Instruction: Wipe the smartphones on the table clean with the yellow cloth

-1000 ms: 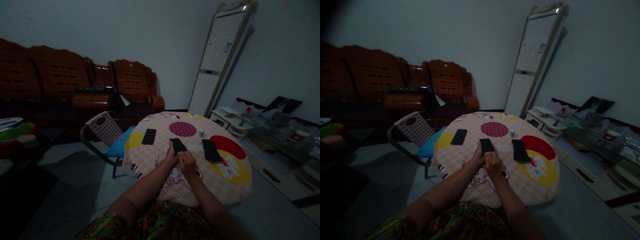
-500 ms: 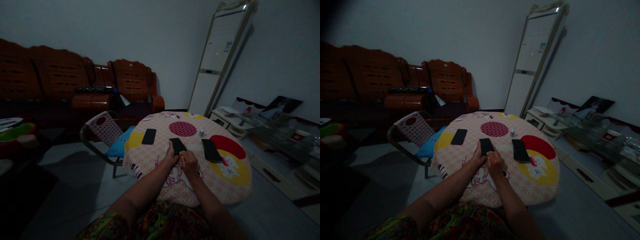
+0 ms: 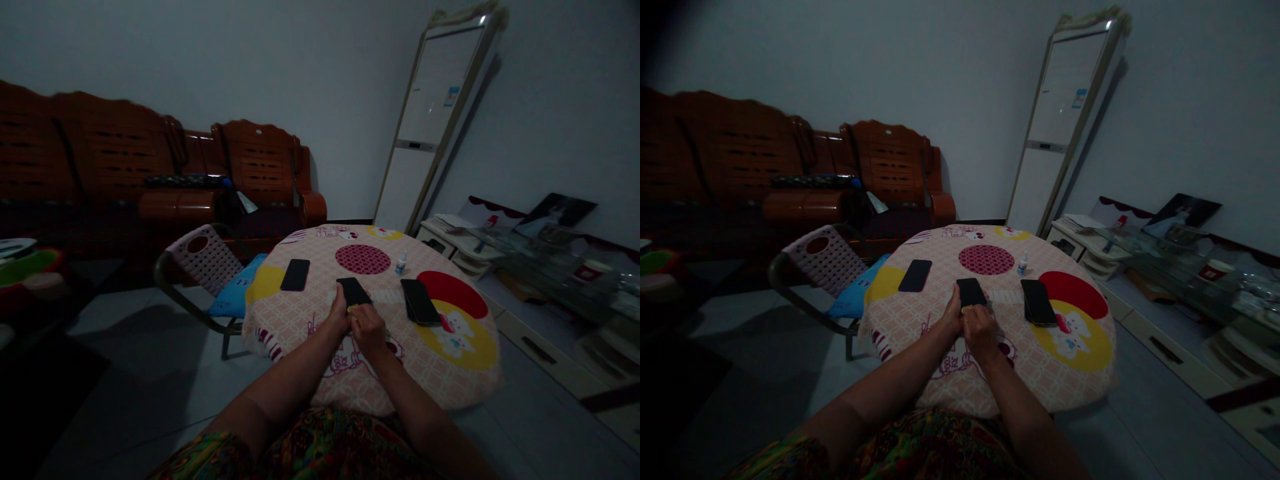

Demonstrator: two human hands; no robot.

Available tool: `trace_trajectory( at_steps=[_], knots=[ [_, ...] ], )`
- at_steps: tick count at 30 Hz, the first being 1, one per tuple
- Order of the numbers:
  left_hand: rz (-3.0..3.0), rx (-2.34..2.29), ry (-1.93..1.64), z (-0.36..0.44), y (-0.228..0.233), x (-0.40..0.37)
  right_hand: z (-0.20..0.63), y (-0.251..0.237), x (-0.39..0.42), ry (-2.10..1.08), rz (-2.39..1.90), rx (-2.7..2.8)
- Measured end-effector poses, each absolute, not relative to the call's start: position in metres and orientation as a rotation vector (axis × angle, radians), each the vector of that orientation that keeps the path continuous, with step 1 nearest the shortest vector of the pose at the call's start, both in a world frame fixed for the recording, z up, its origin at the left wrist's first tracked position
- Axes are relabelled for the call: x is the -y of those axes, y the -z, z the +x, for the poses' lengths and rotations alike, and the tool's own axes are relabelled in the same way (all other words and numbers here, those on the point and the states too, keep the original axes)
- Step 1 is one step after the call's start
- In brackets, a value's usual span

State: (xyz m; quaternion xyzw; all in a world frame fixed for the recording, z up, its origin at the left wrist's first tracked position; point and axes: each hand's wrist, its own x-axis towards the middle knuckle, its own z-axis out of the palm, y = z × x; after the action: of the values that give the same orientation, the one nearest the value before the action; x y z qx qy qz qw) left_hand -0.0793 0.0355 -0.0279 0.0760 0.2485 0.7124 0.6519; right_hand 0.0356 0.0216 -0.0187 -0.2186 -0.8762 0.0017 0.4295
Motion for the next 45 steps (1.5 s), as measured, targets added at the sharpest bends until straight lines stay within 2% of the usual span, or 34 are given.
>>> trace_trajectory(
  at_steps=[10, 45],
  knots=[
    [0.101, -0.476, -1.673, -0.075, 0.011, -0.029, 0.045, 0.017, -0.028, -0.040, -0.646, 2.096],
    [0.053, -0.489, -1.695, -0.074, 0.010, -0.029, 0.045, 0.013, -0.029, -0.022, -0.560, 1.942]
  ],
)
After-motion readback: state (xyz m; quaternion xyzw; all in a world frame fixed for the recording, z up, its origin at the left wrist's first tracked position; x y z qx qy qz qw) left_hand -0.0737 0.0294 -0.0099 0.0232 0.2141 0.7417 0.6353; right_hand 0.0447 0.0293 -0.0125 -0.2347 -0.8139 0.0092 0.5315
